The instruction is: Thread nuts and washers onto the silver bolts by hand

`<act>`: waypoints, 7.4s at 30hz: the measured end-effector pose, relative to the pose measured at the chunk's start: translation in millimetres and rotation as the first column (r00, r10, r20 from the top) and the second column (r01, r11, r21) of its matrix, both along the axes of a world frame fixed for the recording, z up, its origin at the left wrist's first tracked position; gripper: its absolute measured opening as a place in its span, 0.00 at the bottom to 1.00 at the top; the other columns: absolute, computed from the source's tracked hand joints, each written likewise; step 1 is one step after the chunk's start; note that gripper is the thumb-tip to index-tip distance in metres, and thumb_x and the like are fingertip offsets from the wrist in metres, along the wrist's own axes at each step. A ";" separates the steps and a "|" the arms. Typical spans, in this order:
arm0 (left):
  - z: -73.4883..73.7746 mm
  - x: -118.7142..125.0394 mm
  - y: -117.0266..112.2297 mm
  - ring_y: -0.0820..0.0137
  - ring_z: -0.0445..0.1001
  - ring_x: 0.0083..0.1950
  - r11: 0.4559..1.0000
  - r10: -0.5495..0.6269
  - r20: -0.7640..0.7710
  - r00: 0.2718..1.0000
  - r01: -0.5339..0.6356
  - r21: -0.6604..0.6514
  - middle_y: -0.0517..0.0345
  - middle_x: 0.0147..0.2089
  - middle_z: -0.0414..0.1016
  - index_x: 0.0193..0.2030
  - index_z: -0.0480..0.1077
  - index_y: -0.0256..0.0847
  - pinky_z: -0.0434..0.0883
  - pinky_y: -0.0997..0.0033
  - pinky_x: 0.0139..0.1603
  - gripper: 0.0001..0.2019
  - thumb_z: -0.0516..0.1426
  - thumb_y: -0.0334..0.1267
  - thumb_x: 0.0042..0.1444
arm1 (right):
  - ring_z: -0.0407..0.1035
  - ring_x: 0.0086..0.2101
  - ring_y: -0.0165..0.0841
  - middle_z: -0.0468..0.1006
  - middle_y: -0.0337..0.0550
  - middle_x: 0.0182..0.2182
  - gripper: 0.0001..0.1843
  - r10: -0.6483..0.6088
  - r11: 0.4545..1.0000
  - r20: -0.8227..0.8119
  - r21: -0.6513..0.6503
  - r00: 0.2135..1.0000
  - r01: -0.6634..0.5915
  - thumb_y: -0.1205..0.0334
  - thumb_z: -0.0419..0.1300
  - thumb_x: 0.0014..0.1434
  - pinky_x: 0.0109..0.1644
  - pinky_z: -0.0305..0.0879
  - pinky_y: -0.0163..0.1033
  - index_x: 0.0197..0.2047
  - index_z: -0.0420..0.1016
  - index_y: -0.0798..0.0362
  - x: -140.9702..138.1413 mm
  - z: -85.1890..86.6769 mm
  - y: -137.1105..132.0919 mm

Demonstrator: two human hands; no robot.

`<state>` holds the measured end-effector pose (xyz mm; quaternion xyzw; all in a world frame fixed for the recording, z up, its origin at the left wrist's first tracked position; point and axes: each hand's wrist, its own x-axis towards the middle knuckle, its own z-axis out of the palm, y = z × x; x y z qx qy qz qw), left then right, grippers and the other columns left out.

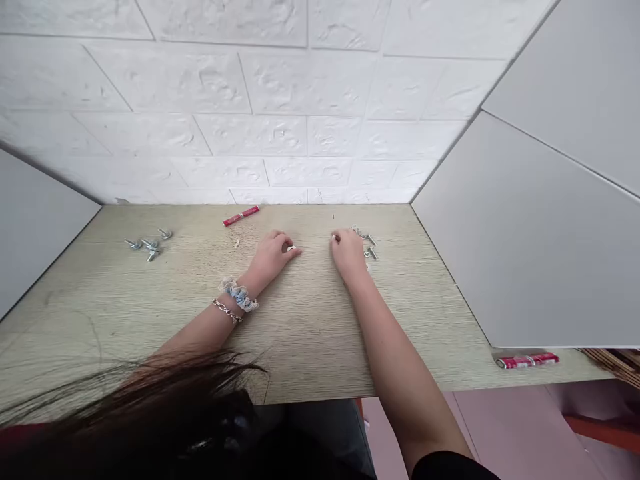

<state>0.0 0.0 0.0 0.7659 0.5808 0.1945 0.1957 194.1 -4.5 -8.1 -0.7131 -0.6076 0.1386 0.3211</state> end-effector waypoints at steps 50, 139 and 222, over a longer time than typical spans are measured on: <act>-3.6 11.0 2.0 0.73 0.74 0.36 0.969 0.105 0.781 0.616 0.113 -0.219 0.55 0.35 0.80 0.38 0.78 0.35 0.71 0.70 0.44 0.09 0.60 0.38 0.55 | 0.73 0.37 0.34 0.82 0.39 0.34 0.10 0.319 0.944 -0.183 0.150 0.930 -0.295 0.66 0.56 0.56 0.46 0.67 0.40 0.34 0.80 0.50 -44.0 2.3 -14.4; 4.6 -6.4 3.3 0.65 0.75 0.51 0.942 -0.335 0.079 0.939 0.331 0.060 0.52 0.49 0.79 0.53 0.76 0.40 0.70 0.63 0.58 0.17 0.50 0.39 0.64 | 0.68 0.49 0.41 0.77 0.56 0.47 0.20 0.215 0.970 0.226 0.064 0.950 -0.235 0.73 0.48 0.60 0.58 0.61 0.46 0.48 0.77 0.60 6.3 -9.6 11.9; 4.2 0.7 -0.4 0.64 0.76 0.44 0.966 -0.256 0.106 0.961 0.252 0.052 0.52 0.45 0.81 0.45 0.77 0.38 0.69 0.66 0.47 0.16 0.49 0.35 0.63 | 0.72 0.35 0.33 0.80 0.40 0.32 0.03 0.314 0.937 -0.271 0.244 0.910 -0.250 0.63 0.63 0.57 0.44 0.69 0.41 0.34 0.79 0.52 -44.8 3.0 -18.9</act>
